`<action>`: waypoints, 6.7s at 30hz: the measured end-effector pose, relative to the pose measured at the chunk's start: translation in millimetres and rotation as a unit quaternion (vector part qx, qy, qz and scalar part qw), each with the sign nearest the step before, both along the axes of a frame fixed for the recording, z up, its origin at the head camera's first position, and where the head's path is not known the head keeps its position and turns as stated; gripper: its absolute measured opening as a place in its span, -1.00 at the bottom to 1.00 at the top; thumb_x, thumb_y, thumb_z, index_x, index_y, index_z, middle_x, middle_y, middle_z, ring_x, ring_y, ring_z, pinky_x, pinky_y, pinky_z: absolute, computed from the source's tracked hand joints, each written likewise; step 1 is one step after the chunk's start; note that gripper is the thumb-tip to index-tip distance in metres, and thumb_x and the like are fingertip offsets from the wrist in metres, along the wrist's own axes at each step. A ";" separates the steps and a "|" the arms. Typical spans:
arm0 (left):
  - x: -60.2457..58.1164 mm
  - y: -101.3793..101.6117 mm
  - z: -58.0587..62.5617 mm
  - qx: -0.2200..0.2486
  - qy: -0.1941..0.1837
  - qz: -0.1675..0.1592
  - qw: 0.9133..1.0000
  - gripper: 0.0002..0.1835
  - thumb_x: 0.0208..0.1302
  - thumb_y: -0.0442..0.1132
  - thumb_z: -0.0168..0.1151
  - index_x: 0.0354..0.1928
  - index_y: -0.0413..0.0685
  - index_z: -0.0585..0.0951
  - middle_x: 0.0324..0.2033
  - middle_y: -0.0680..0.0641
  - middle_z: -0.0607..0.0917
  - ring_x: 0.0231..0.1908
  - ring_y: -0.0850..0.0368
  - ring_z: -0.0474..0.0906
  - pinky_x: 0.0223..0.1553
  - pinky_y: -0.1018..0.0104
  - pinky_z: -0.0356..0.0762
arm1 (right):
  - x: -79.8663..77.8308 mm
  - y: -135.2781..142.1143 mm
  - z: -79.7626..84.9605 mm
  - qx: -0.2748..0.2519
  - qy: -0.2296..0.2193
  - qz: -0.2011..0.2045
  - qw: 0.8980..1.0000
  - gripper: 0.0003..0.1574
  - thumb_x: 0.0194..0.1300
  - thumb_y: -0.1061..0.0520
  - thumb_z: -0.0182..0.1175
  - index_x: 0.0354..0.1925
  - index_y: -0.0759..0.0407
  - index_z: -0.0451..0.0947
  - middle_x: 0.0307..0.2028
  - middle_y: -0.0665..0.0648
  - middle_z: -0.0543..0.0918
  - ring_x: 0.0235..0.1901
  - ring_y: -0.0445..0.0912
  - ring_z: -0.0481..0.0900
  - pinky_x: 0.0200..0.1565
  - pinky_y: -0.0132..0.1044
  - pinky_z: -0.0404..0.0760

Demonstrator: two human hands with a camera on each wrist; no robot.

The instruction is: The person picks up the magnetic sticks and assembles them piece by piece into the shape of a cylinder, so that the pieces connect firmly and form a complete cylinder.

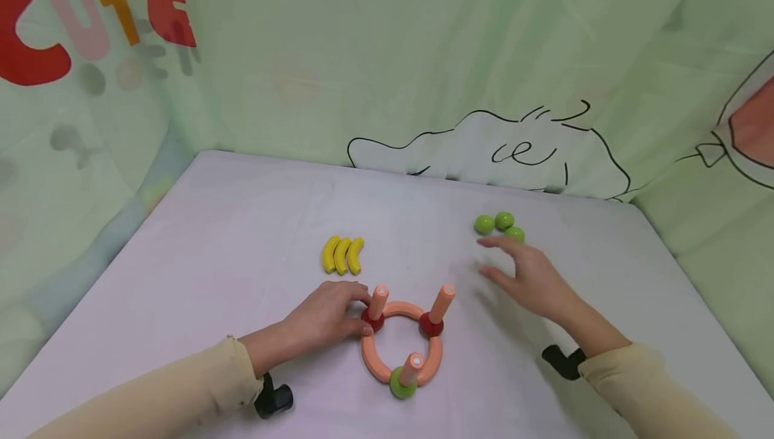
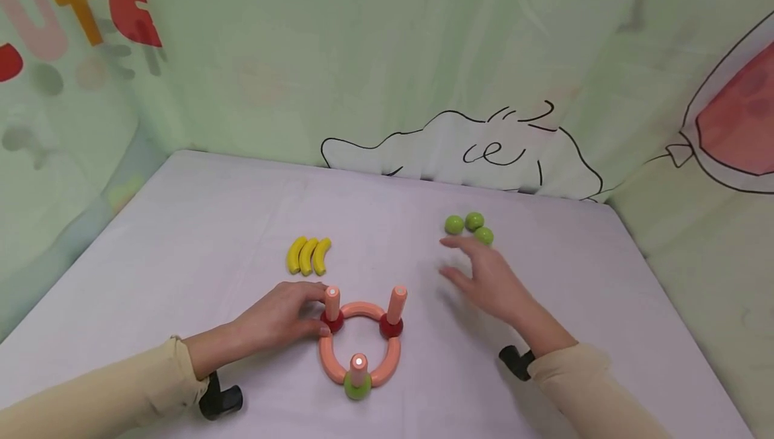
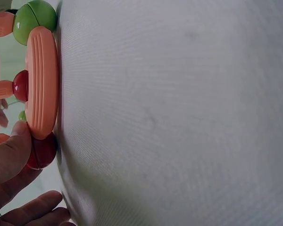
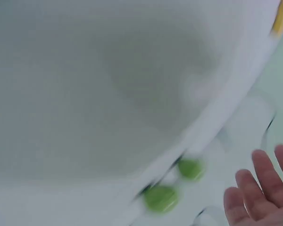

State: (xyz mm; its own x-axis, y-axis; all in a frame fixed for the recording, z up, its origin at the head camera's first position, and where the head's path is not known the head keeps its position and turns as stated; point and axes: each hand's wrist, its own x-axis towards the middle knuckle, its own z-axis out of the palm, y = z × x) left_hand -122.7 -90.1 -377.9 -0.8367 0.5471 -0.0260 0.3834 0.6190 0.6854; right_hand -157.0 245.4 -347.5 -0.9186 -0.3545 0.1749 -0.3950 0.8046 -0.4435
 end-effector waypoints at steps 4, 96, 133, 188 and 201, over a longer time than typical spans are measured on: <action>0.0 1.1 0.9 0.002 -0.015 -0.001 1.000 -0.77 0.14 -0.29 0.53 -0.15 0.00 0.73 -0.13 0.02 0.80 0.05 0.03 0.66 0.20 -0.02 0.59 | -25.8 32.4 -1.0 0.008 -0.013 -0.079 0.997 -0.33 0.44 0.14 0.27 0.34 0.47 0.35 0.24 0.53 0.52 0.30 0.43 0.41 0.24 0.36 0.44; -1.4 -0.2 -1.0 0.010 -0.007 0.004 1.000 -0.77 0.14 -0.29 0.53 -0.14 -0.04 0.75 -0.14 0.01 0.80 0.06 -0.01 0.66 0.19 -0.04 0.59 | 94.0 -70.6 46.3 -0.061 0.085 0.244 0.964 -0.55 0.22 -0.03 0.49 0.06 -0.23 0.59 0.32 -0.01 0.48 0.57 -0.13 0.11 0.05 -0.33 0.64; -2.1 1.1 -1.4 0.008 0.002 0.005 1.000 -0.77 0.13 -0.28 0.54 -0.15 -0.05 0.77 -0.18 0.06 0.79 0.11 -0.02 0.66 0.23 -0.05 0.56 | 93.3 -71.2 42.2 -0.053 0.119 0.264 0.955 -0.59 0.23 -0.12 0.46 0.02 -0.17 0.60 0.29 0.03 0.47 0.59 -0.05 0.10 0.01 -0.27 0.63; -3.3 1.6 -0.2 0.003 0.001 0.005 1.000 -0.79 0.13 -0.30 0.54 -0.19 0.01 0.75 -0.14 0.04 0.82 0.05 0.03 0.68 0.18 -0.01 0.58 | 32.6 -47.5 -10.5 0.035 -0.110 0.148 0.982 -0.81 0.24 0.09 0.45 -0.16 -0.09 0.68 0.20 0.28 0.57 0.42 0.45 0.28 0.29 0.37 0.43; -6.9 10.1 2.2 -0.011 -0.009 0.031 0.999 -0.72 0.15 -0.32 0.51 -0.07 -0.12 0.76 0.00 -0.13 0.79 0.22 -0.14 0.61 0.29 -0.10 0.51 | 44.1 -45.6 -8.5 0.043 -0.142 0.119 0.982 -0.79 0.22 0.04 0.48 -0.21 -0.19 0.64 0.24 0.25 0.55 0.46 0.43 0.22 0.30 0.37 0.41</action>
